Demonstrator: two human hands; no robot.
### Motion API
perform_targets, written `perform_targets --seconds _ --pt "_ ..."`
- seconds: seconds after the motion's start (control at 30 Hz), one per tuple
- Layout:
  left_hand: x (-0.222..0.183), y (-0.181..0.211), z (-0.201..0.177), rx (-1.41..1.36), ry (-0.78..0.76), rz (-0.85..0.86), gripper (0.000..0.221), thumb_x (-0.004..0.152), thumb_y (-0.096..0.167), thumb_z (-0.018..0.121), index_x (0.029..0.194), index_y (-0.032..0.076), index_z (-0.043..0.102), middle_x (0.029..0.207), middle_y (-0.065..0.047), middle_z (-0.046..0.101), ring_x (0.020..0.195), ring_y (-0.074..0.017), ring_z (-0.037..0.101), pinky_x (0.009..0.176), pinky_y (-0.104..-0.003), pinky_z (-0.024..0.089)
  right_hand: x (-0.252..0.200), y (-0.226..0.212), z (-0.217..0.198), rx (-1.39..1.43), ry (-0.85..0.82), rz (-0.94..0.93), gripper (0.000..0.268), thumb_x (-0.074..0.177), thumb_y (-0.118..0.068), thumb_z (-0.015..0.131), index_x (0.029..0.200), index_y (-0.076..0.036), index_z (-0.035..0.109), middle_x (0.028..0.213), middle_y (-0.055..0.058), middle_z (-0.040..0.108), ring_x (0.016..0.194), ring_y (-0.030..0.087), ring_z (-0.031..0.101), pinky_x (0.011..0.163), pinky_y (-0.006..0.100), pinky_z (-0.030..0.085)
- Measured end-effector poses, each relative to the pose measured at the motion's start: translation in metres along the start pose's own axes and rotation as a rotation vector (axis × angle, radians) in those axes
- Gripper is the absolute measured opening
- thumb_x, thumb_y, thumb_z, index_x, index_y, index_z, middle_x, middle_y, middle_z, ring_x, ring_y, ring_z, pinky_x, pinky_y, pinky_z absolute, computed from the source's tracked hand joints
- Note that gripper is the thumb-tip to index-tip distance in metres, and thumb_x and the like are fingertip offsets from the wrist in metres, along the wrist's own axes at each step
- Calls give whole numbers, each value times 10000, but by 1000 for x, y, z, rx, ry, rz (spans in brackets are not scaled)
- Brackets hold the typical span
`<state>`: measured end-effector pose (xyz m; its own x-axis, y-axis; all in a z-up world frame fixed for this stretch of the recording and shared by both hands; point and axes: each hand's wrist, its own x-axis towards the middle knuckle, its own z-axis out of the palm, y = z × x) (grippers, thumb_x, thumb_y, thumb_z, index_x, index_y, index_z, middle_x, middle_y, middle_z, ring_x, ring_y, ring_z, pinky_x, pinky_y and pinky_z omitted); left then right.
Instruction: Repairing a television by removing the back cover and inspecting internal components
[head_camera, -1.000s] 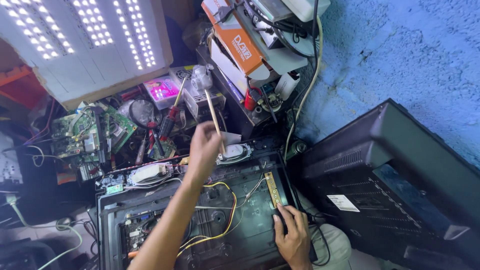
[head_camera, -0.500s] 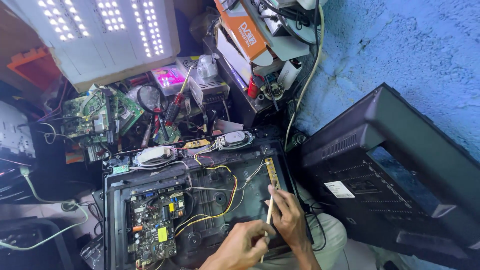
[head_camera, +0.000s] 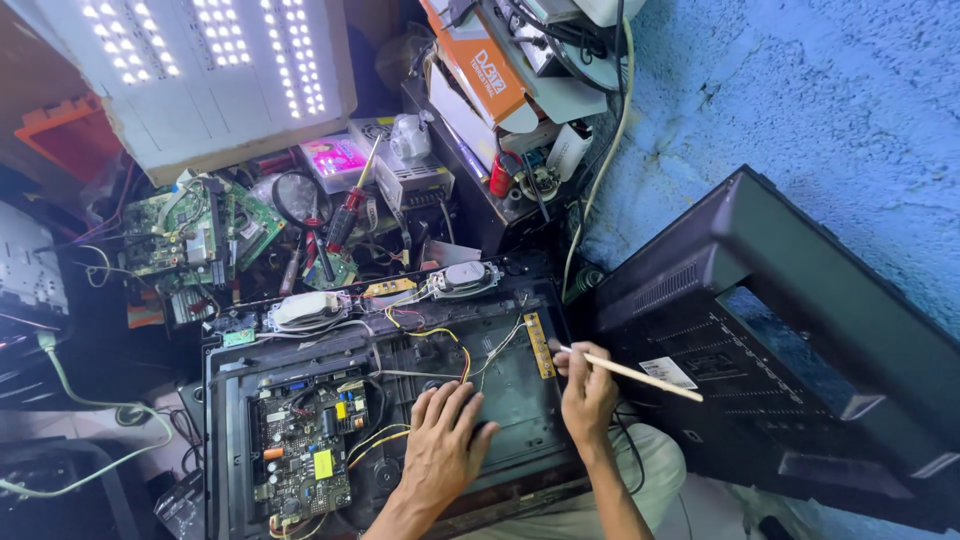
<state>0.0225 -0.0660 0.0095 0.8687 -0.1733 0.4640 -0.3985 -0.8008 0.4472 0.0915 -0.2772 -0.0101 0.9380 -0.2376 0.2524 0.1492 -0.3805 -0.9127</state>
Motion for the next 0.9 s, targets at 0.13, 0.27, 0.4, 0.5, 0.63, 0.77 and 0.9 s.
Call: perform_targets --seconds 0.13,0.27,0.4,0.5,0.63,0.77,0.9 --pt "0 2 -3 -50 60 -22 288 885 267 724 1083 62 685 1211 -88 669 1207 -278 583 1076 -449 370 18 -7 13 -50 22 -38 195 1048 -193 516 1092 -13 578 833 73 718 742 170 713 692 286 607" --pt "0 0 -3 -81 90 -20 247 867 233 734 1042 64 692 1176 -85 678 1206 -269 591 1072 -448 380 21 2 17 -51 38 -21 191 1037 -197 553 1081 -18 602 827 65 729 723 161 705 664 283 594" --pt "1 0 -3 -91 85 -20 228 864 229 737 1019 67 694 1141 -77 683 1192 -262 593 1061 -444 384 25 7 17 -150 37 -69 147 1007 -158 602 1086 -46 654 829 45 731 706 150 693 637 285 572" --pt "2 -1 -5 -98 84 -21 216 867 226 733 1010 69 697 1127 -73 686 1180 -261 594 1059 -445 383 33 5 19 -223 20 -83 172 978 -181 652 1089 -60 706 814 34 743 665 147 688 598 282 552" --pt "0 -2 -4 -97 94 -14 214 860 233 737 1010 89 687 1121 -55 683 1179 -257 591 1059 -441 379 35 12 14 -316 -20 -146 239 954 -264 658 948 -38 736 678 40 710 517 174 564 514 307 454" --pt "2 -3 -6 -115 74 -19 205 872 234 729 1004 82 691 1114 -54 688 1175 -256 590 1060 -442 374 28 12 0 -319 -15 10 246 908 -268 662 885 -34 736 599 52 651 501 197 534 518 323 440" --pt "4 -1 -8 -120 92 -14 199 863 212 737 1002 79 685 1092 -45 695 1153 -247 600 1043 -434 389 29 -9 -3 -282 36 -74 117 933 -174 663 945 -58 675 592 -2 588 488 129 474 485 285 395"
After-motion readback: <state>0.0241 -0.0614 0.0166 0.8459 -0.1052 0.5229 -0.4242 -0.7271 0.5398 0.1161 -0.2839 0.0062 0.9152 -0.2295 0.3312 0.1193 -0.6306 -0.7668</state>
